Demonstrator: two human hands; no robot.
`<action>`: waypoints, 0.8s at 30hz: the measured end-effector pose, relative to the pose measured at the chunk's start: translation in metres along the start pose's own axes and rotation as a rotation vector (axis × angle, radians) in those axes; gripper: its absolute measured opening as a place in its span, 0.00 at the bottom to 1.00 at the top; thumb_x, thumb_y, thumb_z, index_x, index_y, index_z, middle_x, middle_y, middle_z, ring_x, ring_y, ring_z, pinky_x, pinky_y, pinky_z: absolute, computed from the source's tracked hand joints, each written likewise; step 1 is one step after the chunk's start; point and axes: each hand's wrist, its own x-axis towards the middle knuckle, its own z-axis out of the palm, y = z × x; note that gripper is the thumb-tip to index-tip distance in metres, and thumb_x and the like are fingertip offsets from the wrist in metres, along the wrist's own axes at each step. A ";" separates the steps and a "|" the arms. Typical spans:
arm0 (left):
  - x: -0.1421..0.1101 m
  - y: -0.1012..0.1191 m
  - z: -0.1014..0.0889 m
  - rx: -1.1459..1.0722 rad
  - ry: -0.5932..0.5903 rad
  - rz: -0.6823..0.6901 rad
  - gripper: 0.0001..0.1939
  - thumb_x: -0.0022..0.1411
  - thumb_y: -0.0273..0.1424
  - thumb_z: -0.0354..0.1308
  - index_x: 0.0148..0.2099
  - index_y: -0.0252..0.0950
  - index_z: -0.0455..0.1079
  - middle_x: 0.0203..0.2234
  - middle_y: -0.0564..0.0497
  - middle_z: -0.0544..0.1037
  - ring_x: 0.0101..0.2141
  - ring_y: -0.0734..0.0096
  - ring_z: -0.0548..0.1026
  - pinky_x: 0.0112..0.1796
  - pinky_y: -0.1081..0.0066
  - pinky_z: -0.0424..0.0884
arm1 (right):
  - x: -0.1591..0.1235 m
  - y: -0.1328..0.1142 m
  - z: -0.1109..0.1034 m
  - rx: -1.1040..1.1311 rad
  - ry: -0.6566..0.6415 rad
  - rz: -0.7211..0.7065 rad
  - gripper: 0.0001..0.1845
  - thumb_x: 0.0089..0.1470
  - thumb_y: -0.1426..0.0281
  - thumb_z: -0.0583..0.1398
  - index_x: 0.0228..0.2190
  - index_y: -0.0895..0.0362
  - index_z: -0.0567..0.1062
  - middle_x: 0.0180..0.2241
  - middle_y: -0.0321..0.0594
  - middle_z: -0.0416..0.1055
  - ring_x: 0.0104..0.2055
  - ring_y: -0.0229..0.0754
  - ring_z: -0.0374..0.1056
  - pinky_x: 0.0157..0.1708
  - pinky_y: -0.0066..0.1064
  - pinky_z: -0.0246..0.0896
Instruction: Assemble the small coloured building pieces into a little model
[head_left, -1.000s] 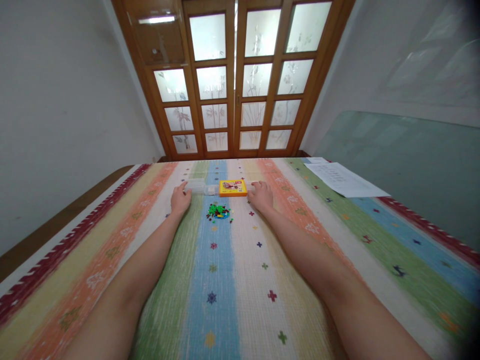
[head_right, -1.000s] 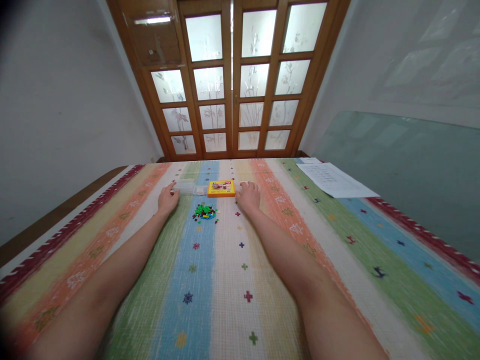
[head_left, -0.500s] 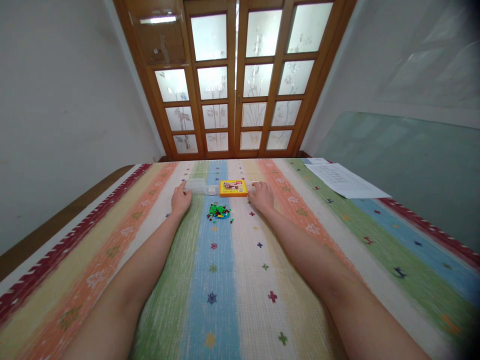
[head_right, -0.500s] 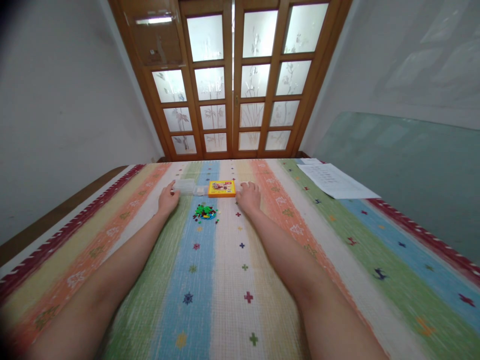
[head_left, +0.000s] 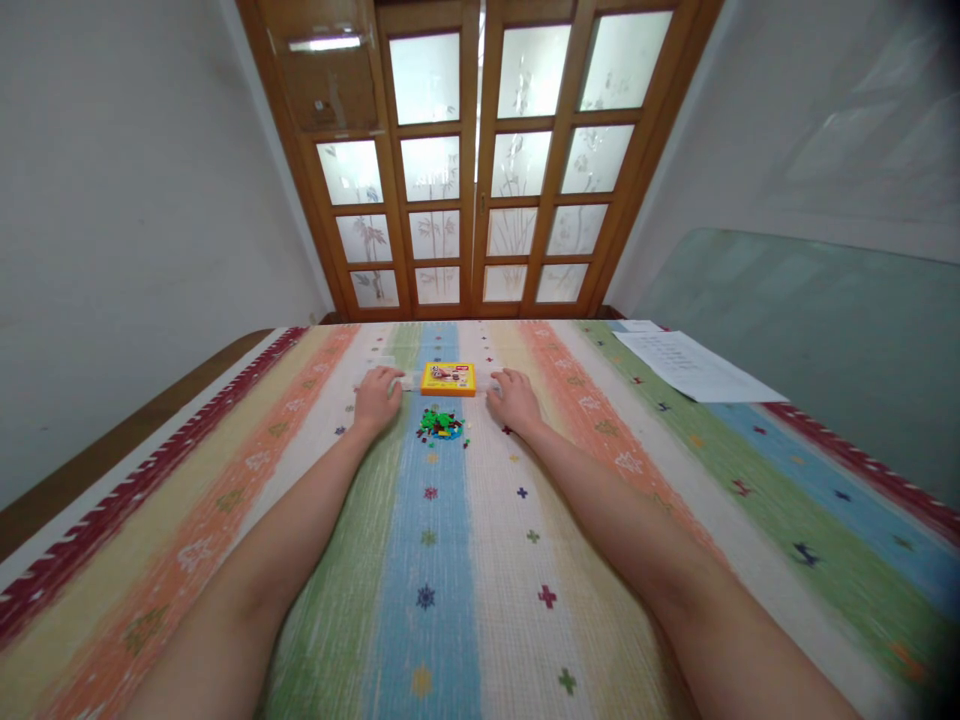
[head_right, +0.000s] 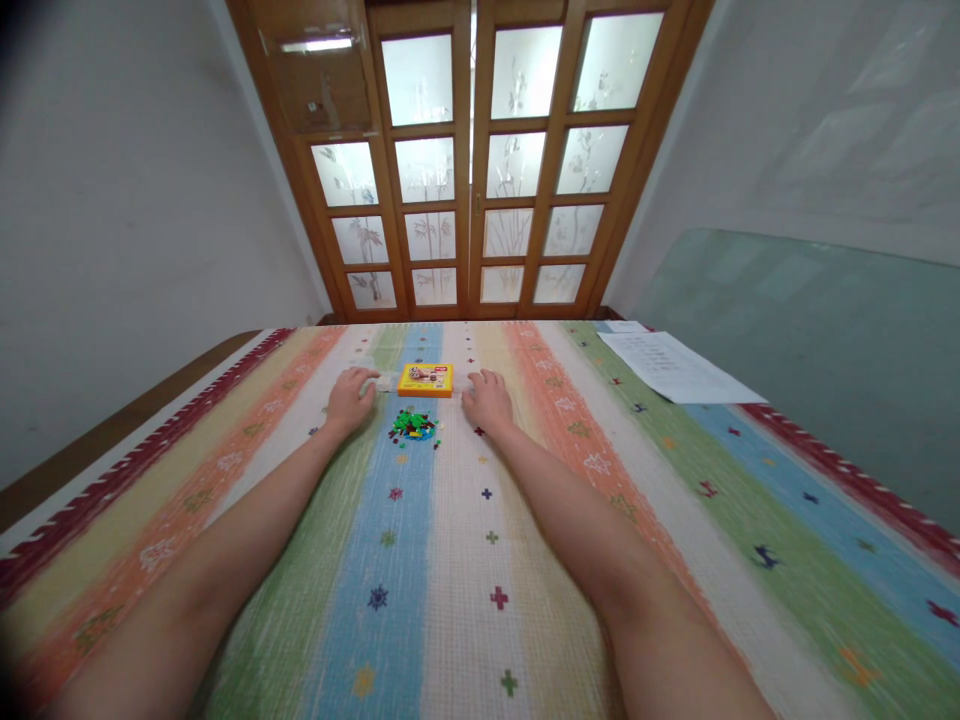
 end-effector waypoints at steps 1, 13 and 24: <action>0.000 0.003 0.002 -0.019 -0.065 0.061 0.15 0.68 0.30 0.52 0.51 0.40 0.77 0.50 0.44 0.76 0.54 0.55 0.71 0.60 0.54 0.65 | 0.000 -0.001 0.000 0.003 -0.010 -0.007 0.23 0.62 0.65 0.58 0.57 0.57 0.74 0.61 0.51 0.66 0.63 0.53 0.56 0.63 0.44 0.54; -0.008 0.001 0.015 -0.007 -0.318 0.268 0.19 0.68 0.38 0.56 0.59 0.45 0.75 0.63 0.47 0.69 0.63 0.56 0.65 0.65 0.52 0.59 | -0.003 -0.001 -0.006 0.060 0.020 0.005 0.17 0.62 0.68 0.56 0.50 0.53 0.78 0.55 0.47 0.70 0.59 0.51 0.60 0.59 0.41 0.58; -0.008 -0.002 0.021 -0.027 -0.266 0.273 0.19 0.66 0.35 0.58 0.58 0.45 0.76 0.63 0.47 0.69 0.62 0.54 0.66 0.64 0.51 0.61 | 0.000 0.002 0.003 0.075 0.010 0.015 0.19 0.62 0.66 0.57 0.52 0.56 0.77 0.58 0.50 0.67 0.60 0.50 0.60 0.60 0.41 0.57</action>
